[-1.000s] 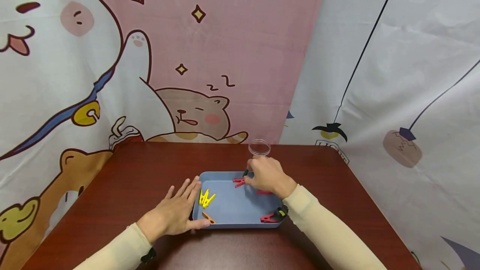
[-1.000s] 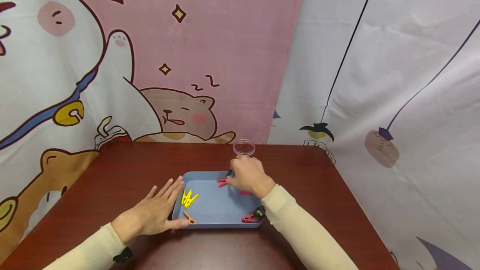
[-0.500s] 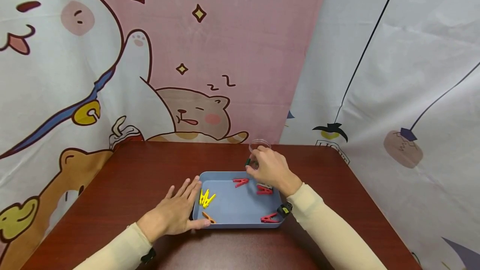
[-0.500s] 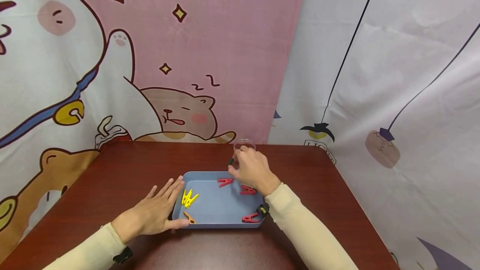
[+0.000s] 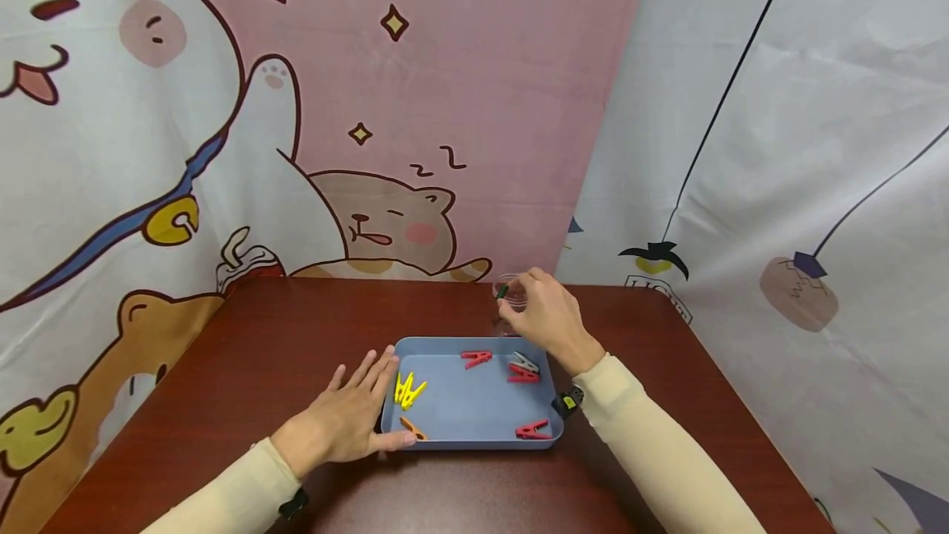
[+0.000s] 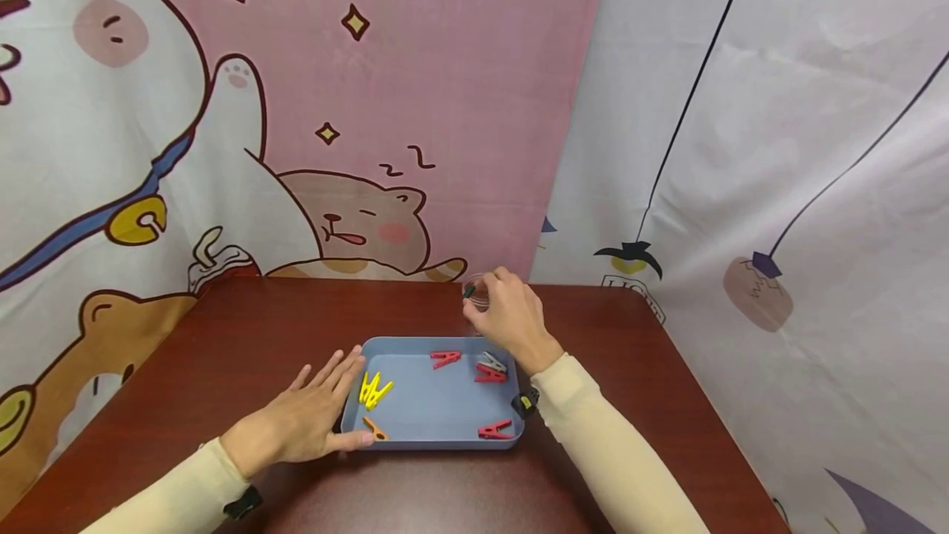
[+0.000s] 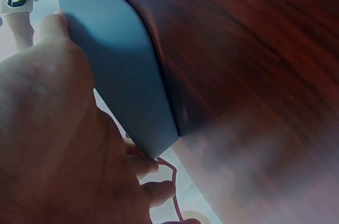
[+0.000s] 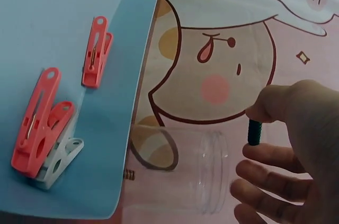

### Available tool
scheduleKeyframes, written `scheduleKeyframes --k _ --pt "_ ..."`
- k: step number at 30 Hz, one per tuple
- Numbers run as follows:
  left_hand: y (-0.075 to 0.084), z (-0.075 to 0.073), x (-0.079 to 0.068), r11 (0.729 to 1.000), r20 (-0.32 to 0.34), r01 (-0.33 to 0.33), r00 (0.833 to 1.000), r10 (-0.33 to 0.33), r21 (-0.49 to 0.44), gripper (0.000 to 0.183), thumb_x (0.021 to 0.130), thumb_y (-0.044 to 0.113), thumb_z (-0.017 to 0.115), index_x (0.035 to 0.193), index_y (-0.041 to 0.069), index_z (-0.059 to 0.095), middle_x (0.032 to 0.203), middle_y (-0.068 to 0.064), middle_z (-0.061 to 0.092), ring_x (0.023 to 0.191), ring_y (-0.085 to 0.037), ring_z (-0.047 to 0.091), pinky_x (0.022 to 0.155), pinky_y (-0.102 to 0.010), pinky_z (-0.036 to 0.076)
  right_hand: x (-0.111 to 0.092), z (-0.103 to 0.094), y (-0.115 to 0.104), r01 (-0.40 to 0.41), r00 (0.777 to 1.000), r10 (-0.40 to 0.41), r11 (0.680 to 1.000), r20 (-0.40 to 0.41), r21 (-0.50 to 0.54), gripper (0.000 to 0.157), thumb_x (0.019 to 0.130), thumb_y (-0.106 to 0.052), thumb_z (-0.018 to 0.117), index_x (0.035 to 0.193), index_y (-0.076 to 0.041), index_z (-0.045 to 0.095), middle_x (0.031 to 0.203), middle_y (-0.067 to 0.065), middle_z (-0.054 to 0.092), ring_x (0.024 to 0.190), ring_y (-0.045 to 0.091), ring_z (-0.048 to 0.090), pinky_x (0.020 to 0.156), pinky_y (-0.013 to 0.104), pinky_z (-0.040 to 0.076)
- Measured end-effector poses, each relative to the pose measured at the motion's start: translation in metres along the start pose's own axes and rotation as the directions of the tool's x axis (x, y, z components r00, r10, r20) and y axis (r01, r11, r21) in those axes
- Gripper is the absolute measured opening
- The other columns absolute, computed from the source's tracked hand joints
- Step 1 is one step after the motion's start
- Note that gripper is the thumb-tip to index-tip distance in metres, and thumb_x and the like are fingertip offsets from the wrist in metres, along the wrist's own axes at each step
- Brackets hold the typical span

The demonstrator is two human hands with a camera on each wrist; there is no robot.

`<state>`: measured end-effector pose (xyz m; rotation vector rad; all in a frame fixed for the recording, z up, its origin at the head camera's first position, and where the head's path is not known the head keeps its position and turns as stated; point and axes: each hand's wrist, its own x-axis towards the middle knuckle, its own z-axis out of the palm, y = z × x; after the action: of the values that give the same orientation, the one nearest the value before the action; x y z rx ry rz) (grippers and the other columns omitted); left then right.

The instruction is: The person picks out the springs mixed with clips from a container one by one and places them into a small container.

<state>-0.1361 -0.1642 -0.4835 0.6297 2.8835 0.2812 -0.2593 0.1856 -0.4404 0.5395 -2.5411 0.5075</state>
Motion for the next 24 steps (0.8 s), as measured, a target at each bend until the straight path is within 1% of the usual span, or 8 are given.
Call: scheduleKeyframes --k 4,8,10,15,17,24 --pt "0.000 -0.001 0.000 1.000 0.002 -0.001 1.000 0.001 -0.003 0.132 0.099 0.091 0.066 0.187 0.003 0.020 0.199 -0.015 0.009 0.183 -0.045 0.021 0.140 -0.082 0.023 0.002 0.001 0.009 -0.038 0.999 0.039 0.999 -0.023 0.036 0.031 0.099 -0.031 0.090 0.116 -0.005 0.086 0.121 0.015 0.080 0.100 0.031 0.075 0.078 0.050 0.071" --pt "0.000 -0.001 0.000 1.000 0.004 -0.002 1.000 0.002 -0.003 0.132 0.099 0.091 0.066 0.187 0.003 0.020 0.199 -0.015 0.009 0.183 -0.046 0.021 0.140 -0.082 0.024 0.003 0.003 0.018 -0.078 0.997 0.079 0.994 -0.003 0.081 0.033 0.102 -0.031 0.088 0.120 -0.003 0.085 0.127 0.018 0.080 0.106 0.034 0.075 0.083 0.051 0.071" --pt "0.000 0.000 0.000 1.000 0.004 -0.003 1.000 0.003 -0.002 0.133 0.099 0.092 0.066 0.187 0.003 0.020 0.199 -0.015 0.009 0.183 -0.045 0.021 0.139 -0.082 0.024 0.003 0.004 0.022 -0.097 0.995 0.096 0.990 0.010 0.107 0.034 0.103 -0.030 0.088 0.122 -0.002 0.084 0.125 0.018 0.080 0.102 0.032 0.075 0.081 0.050 0.069" --pt "-0.001 0.000 0.001 1.000 0.006 -0.005 1.000 0.005 0.000 0.133 0.099 0.092 0.065 0.187 0.004 0.020 0.199 -0.014 0.008 0.183 -0.045 0.020 0.140 -0.082 0.024 0.002 0.006 0.027 -0.117 0.993 0.115 0.982 0.023 0.150 0.037 0.102 -0.026 0.088 0.125 0.002 0.082 0.120 0.021 0.081 0.087 0.027 0.072 0.075 0.045 0.066" --pt "-0.001 0.000 0.001 1.000 0.007 -0.005 1.000 0.005 -0.001 0.132 0.099 0.091 0.066 0.187 0.004 0.020 0.199 -0.014 0.007 0.183 -0.045 0.020 0.140 -0.082 0.023 0.002 0.007 0.029 -0.114 0.994 0.112 0.981 0.022 0.159 0.037 0.102 -0.024 0.089 0.125 0.003 0.082 0.120 0.022 0.081 0.085 0.026 0.071 0.075 0.044 0.065" --pt "0.000 0.000 0.001 1.000 0.009 0.001 1.000 -0.001 -0.004 0.132 0.099 0.091 0.067 0.187 0.004 0.019 0.199 -0.014 0.008 0.183 -0.045 0.020 0.140 -0.082 0.023 0.003 0.010 0.031 -0.098 0.995 0.097 0.979 0.015 0.178 0.037 0.101 -0.023 0.090 0.124 0.004 0.082 0.117 0.022 0.081 0.086 0.028 0.071 0.076 0.041 0.063"
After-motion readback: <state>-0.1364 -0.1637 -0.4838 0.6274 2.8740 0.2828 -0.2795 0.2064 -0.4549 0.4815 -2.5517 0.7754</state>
